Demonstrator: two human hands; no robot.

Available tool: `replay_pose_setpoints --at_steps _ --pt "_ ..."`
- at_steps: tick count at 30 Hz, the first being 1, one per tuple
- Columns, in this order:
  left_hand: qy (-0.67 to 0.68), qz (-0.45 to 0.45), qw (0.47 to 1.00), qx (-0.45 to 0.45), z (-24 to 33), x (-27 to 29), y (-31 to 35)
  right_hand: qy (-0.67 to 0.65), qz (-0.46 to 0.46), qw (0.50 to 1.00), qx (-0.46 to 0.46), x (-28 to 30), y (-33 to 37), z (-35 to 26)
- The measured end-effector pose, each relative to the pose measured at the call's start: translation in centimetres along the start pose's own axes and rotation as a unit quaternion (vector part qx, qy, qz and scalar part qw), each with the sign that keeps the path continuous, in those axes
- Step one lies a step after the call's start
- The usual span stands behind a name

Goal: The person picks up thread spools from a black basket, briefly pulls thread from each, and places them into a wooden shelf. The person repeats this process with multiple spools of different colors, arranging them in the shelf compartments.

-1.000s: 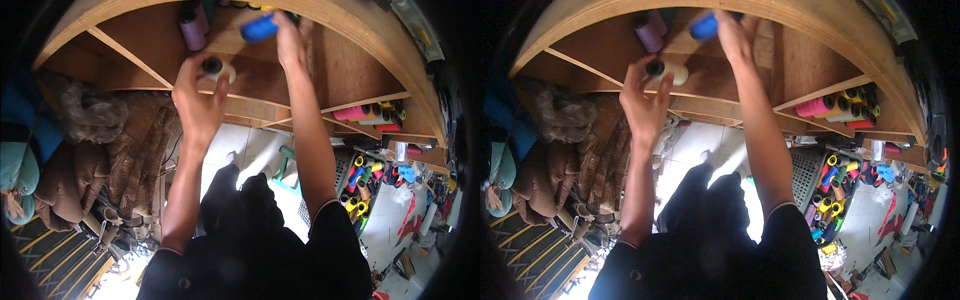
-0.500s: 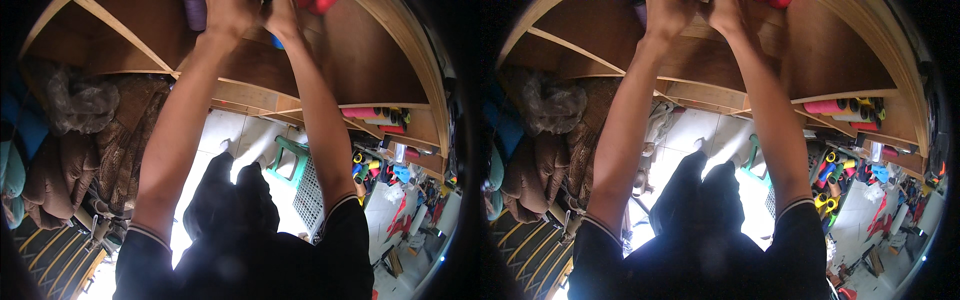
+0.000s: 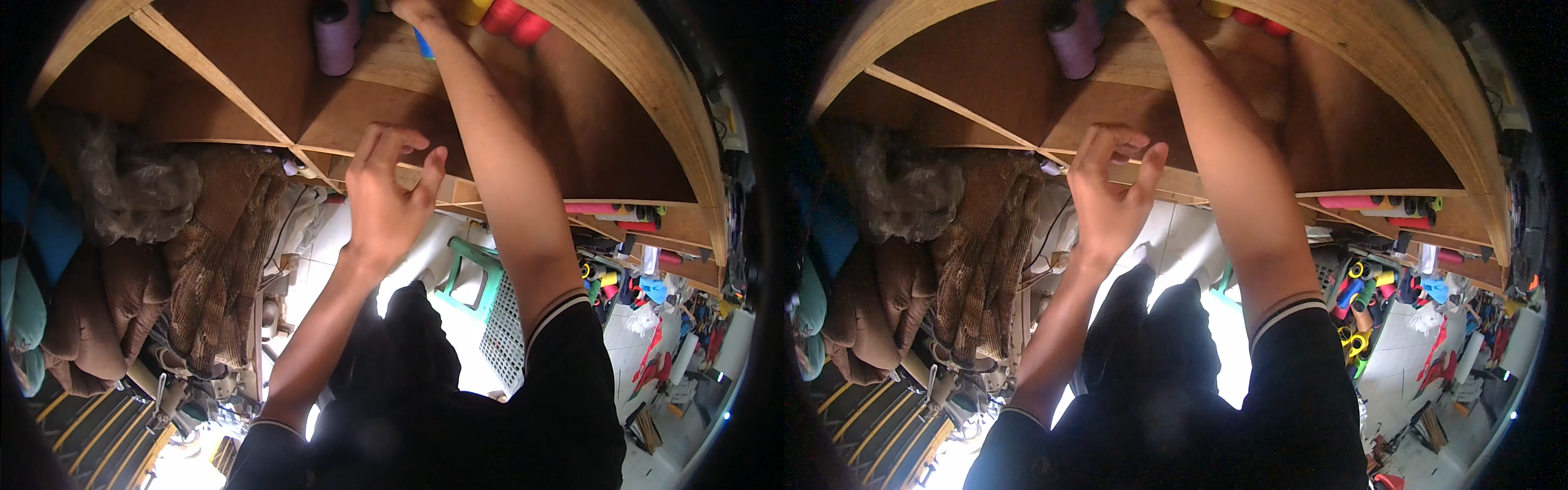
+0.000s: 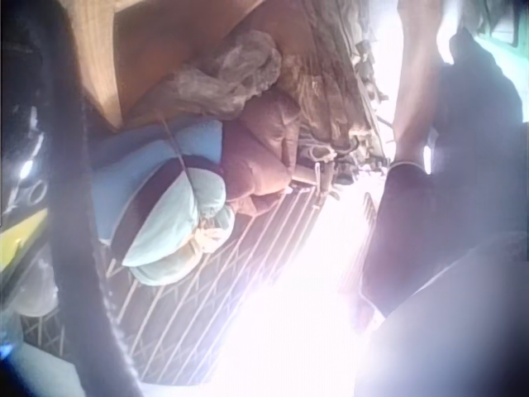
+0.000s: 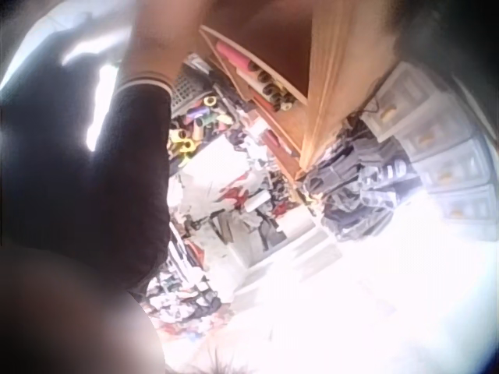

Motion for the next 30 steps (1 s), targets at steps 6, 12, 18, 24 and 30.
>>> replay_pose_setpoints --at_steps 6,12,18,24,30 --pt "-0.010 -0.019 1.000 -0.017 -1.1 0.4 0.3 0.013 0.001 1.000 0.007 0.0 -1.3 -0.7" --pt "0.015 -0.012 0.999 0.047 -1.6 0.4 -2.3 -0.025 0.002 1.000 0.013 1.1 1.0 -2.5" --pt "-0.018 -0.002 0.999 -0.028 -3.6 -3.2 -7.8 -0.085 -0.025 0.996 -0.002 2.9 6.7 -3.7" --pt "-0.053 -0.083 0.994 0.049 -4.3 -3.3 -9.9 0.066 -0.009 0.996 -0.065 2.4 9.1 -3.5" --pt "-0.080 -0.102 0.992 0.002 -6.9 -5.0 -12.5 0.106 0.040 0.993 0.033 1.7 3.6 -0.9"
Point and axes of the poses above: each hand's wrist, its own y-axis away from the middle knuckle, its own x-axis out of the back of the hand, z = x × y, the point moved 3 cm from there along -y, towards the middle knuckle, and after that the axes turned 5 degrees about -z, right-handed, at the moved point
